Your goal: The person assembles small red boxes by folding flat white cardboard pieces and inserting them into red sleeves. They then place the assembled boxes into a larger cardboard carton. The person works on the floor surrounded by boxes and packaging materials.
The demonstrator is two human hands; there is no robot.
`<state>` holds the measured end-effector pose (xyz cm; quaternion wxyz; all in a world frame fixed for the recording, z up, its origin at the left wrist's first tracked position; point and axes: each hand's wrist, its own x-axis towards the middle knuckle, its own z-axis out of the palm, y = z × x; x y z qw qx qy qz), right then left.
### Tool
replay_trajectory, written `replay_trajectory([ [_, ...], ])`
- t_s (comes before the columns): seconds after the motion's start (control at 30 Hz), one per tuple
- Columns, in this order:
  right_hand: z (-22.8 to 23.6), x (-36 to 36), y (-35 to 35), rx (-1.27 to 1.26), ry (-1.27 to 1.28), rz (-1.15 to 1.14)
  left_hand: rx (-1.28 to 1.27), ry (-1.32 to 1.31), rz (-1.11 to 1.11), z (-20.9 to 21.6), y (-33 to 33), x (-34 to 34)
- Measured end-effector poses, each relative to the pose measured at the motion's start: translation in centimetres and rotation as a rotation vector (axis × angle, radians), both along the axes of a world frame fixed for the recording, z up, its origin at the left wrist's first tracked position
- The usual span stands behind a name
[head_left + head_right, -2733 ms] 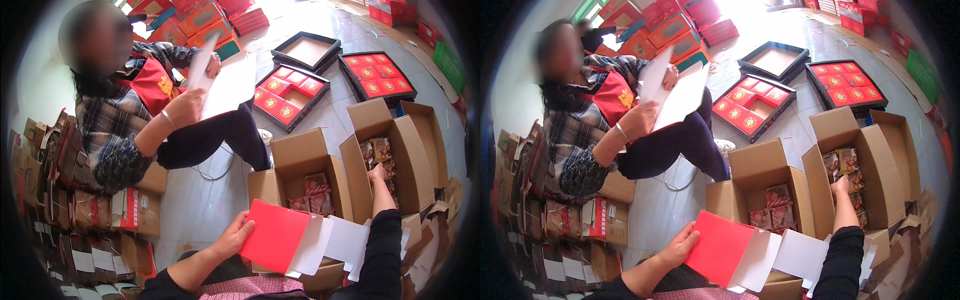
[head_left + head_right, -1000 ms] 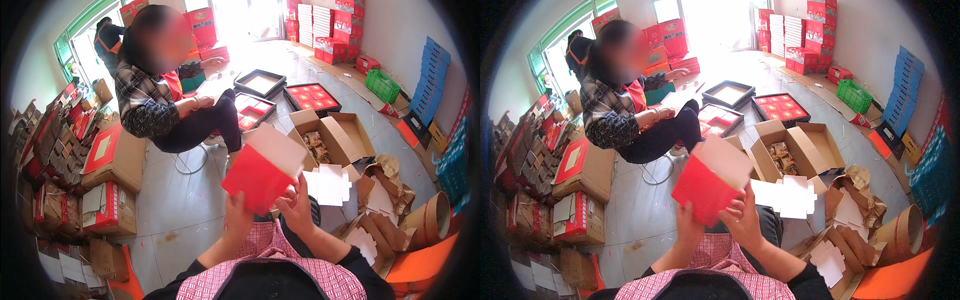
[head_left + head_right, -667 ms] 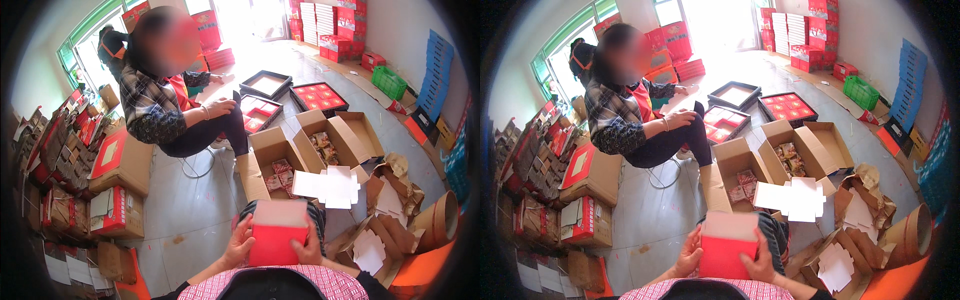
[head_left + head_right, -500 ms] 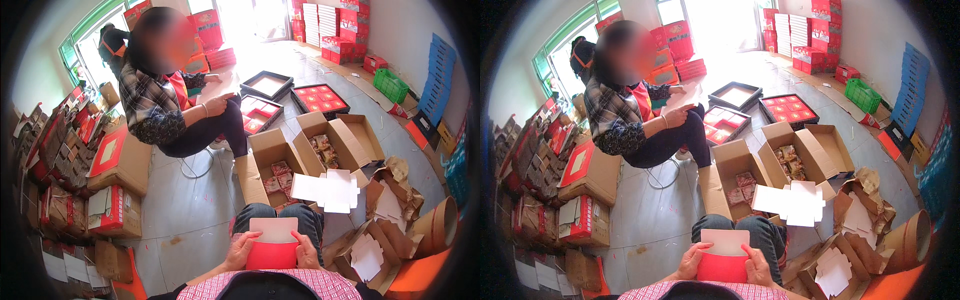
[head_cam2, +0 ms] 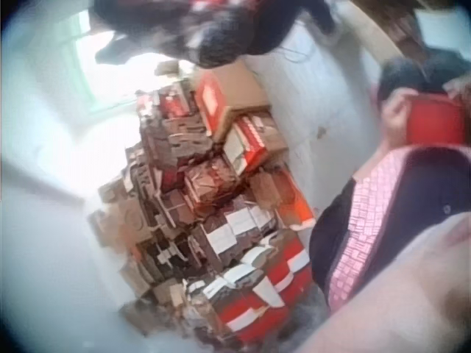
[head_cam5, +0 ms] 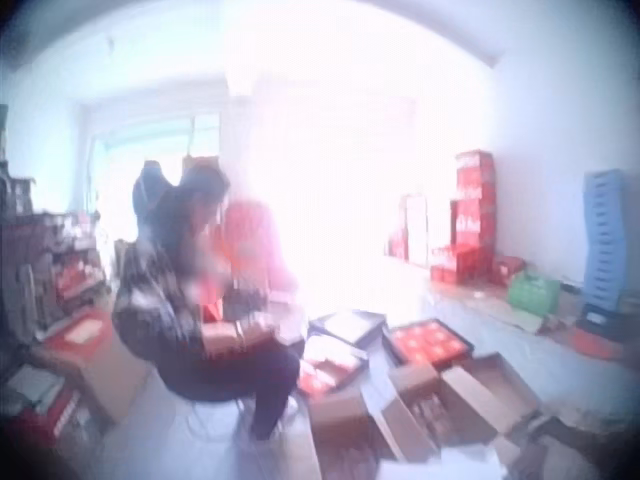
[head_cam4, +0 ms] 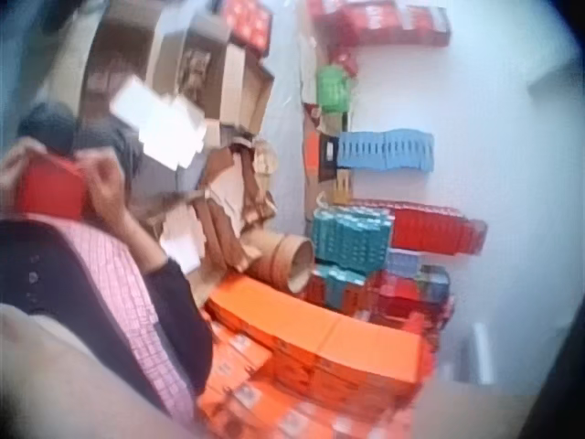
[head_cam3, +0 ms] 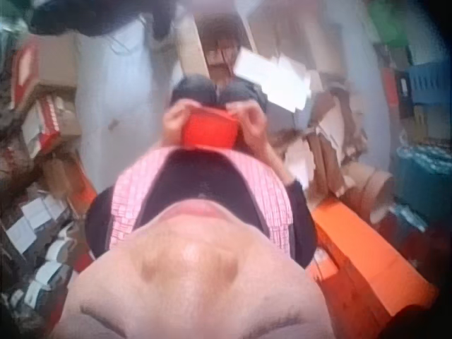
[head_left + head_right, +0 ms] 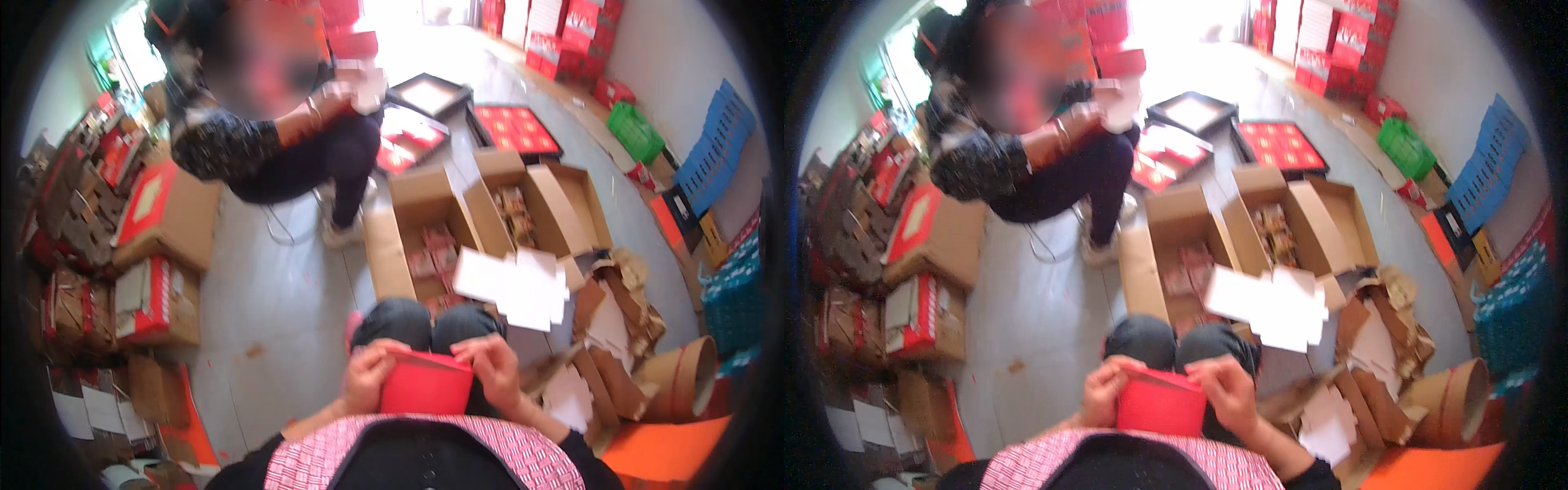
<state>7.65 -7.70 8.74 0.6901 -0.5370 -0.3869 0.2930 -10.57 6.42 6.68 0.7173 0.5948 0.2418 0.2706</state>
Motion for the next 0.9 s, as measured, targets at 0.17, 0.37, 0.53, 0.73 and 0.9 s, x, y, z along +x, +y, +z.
replay_trajectory([
  [0.17, 3.9, 3.3, 2.5, -0.471, 0.051, 0.555, 0.157, -0.044, -0.060, 1.7, -1.2, 0.2],
  [0.37, 4.4, 3.0, 3.9, -0.575, 0.131, 0.638, 0.047, -0.100, -0.046, 1.4, -1.5, 0.2],
  [0.53, 3.5, 1.8, 4.2, -0.696, 0.286, 0.588, -0.176, -0.263, -0.049, 0.6, -1.6, 0.3],
  [0.73, 2.1, 0.8, 3.6, -0.451, -0.133, 0.442, 0.346, -0.110, -0.030, 0.8, -1.7, 0.4],
  [0.9, 1.8, 1.2, 3.6, -0.468, -0.137, 0.466, 0.599, 0.154, -0.099, 1.6, -1.2, 0.5],
])
